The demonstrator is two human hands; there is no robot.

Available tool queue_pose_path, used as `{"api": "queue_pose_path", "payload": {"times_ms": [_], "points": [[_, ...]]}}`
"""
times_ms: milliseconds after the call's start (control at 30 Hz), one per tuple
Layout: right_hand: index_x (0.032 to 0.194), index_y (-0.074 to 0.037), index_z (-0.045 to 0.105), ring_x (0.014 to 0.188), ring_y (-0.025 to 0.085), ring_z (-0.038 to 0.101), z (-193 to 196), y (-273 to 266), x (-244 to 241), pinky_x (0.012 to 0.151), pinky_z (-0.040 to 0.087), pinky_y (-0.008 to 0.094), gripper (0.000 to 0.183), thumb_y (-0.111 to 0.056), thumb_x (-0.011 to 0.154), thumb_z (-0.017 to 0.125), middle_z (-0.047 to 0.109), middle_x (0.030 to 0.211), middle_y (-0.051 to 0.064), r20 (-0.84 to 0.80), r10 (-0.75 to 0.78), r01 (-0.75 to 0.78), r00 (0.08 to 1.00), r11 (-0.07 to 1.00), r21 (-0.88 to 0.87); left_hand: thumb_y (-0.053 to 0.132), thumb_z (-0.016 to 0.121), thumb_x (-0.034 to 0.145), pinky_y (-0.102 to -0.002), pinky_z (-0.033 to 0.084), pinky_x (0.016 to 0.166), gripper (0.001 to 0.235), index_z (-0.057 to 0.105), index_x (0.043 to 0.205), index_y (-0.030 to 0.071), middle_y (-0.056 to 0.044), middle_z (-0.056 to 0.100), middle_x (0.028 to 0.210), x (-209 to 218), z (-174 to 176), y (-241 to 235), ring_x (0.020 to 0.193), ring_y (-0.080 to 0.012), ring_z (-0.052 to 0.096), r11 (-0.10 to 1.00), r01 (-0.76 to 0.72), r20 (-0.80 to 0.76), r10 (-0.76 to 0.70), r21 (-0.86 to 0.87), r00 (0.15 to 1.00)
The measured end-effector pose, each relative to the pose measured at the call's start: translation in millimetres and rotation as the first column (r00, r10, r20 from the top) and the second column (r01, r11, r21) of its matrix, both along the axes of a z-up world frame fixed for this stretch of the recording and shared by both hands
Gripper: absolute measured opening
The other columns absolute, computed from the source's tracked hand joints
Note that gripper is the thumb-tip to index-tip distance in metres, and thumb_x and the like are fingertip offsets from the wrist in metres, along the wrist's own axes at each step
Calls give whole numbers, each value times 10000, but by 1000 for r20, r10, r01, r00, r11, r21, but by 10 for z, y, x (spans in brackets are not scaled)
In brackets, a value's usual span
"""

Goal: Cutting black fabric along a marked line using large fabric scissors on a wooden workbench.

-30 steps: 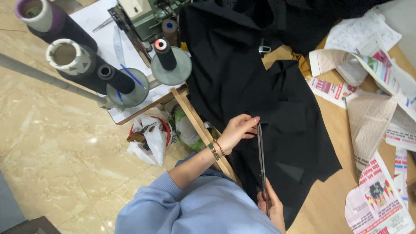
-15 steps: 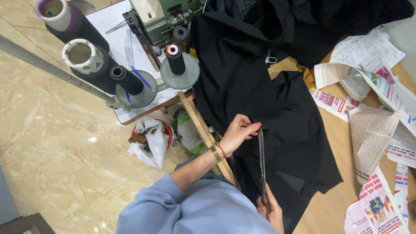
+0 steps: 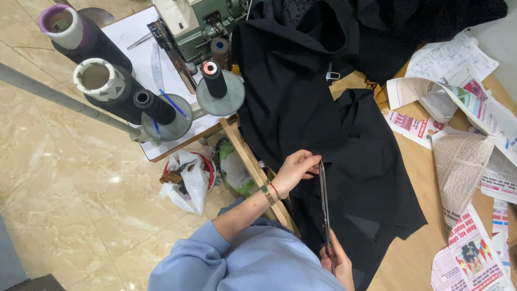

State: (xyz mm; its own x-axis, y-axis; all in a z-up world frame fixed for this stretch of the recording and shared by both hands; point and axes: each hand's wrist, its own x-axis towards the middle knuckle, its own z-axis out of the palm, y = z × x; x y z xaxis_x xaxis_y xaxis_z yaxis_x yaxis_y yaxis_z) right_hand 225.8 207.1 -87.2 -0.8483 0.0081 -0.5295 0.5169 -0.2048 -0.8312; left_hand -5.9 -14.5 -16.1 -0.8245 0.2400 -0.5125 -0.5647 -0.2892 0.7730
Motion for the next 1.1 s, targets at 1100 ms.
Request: {"api": "queue_pose_path", "payload": {"times_ms": [1100], "points": [[1638,-113,342,580,149,328,50,-1,46,562,227,250,878,173,830,533,361,792,125,-37,-91,89,995,995,-45,249,746,933,-171,477,731,188,647,849,112,20,724,777,-6,342,6,787,-37,696,999,-2,-336,-13,-43,942]]}}
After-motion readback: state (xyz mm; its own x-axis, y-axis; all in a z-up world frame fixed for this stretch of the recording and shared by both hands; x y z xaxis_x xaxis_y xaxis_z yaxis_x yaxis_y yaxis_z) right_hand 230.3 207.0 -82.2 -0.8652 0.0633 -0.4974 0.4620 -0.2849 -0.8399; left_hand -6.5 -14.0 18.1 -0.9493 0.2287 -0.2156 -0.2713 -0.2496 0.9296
